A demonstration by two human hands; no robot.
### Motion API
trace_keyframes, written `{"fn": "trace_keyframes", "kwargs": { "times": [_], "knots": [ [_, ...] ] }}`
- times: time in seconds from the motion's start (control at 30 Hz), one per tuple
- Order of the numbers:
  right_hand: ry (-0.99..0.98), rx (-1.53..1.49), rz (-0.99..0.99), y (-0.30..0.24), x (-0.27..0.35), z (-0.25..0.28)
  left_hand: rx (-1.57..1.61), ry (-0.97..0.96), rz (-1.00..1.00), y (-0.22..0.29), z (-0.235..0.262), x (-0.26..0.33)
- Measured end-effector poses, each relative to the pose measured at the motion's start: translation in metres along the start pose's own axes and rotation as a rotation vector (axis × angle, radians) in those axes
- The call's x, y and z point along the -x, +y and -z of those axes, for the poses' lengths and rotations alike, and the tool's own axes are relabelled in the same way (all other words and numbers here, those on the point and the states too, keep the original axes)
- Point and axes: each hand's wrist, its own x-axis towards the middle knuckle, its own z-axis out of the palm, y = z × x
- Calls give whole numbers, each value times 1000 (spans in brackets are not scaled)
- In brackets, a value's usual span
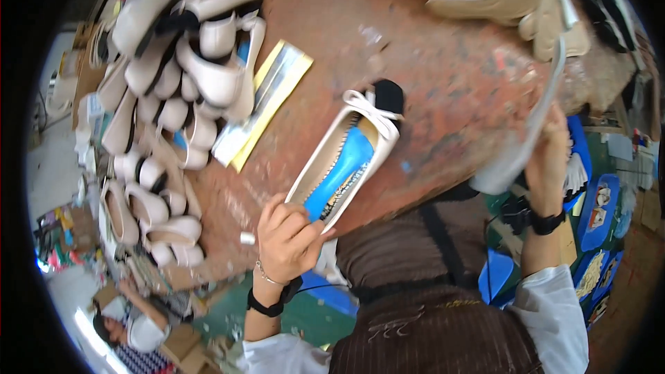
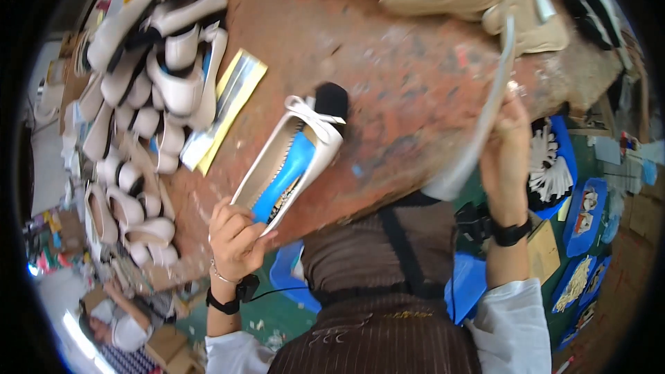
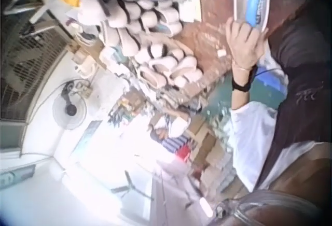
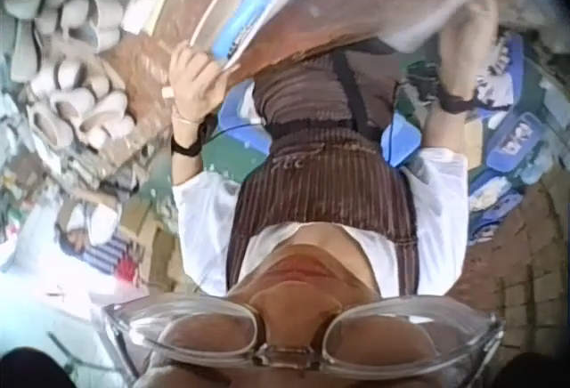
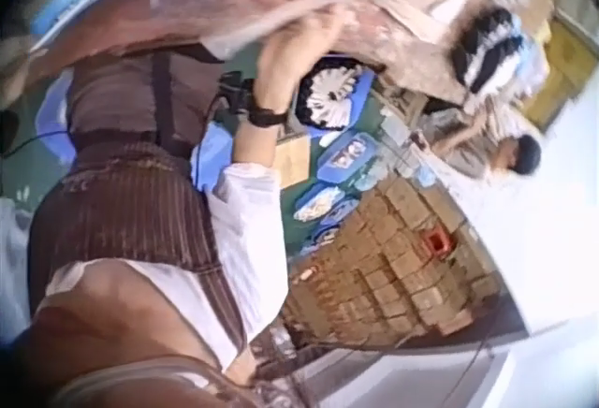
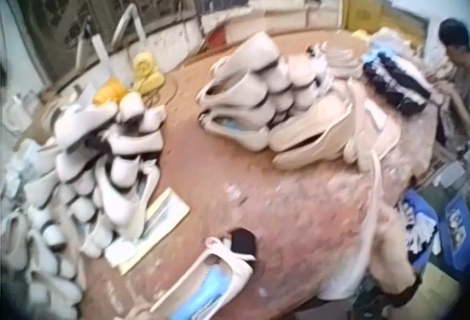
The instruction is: Inserting insoles into shoes and inspecting them on a production line.
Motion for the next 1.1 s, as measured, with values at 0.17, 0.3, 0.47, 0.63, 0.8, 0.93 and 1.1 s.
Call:
{"fn": "trace_keyframes", "kwargs": {
  "times": [0.17, 0.3, 0.47, 0.63, 0.8, 0.93, 1.1],
  "knots": [
    [-411, -18, -17, 11, 5, -25, -142, 76, 290, -13, -22, 71],
    [-514, 445, 124, 18, 14, -49, 1, 227, 433, -18, -51, 87],
    [-897, 998, 638, 18, 29, -89, 113, 468, 415, -23, -80, 91],
    [-976, 1076, 841, 48, 37, -114, 265, 552, 451, -26, -97, 87],
    [-1057, 1142, 774, 51, 38, -127, 250, 572, 437, -26, -95, 85],
    [-1033, 1224, 859, 48, 32, -129, 249, 539, 389, -27, -92, 86],
    [-1190, 1367, 848, 53, 54, -143, 253, 573, 385, -29, -95, 92]
  ]
}}
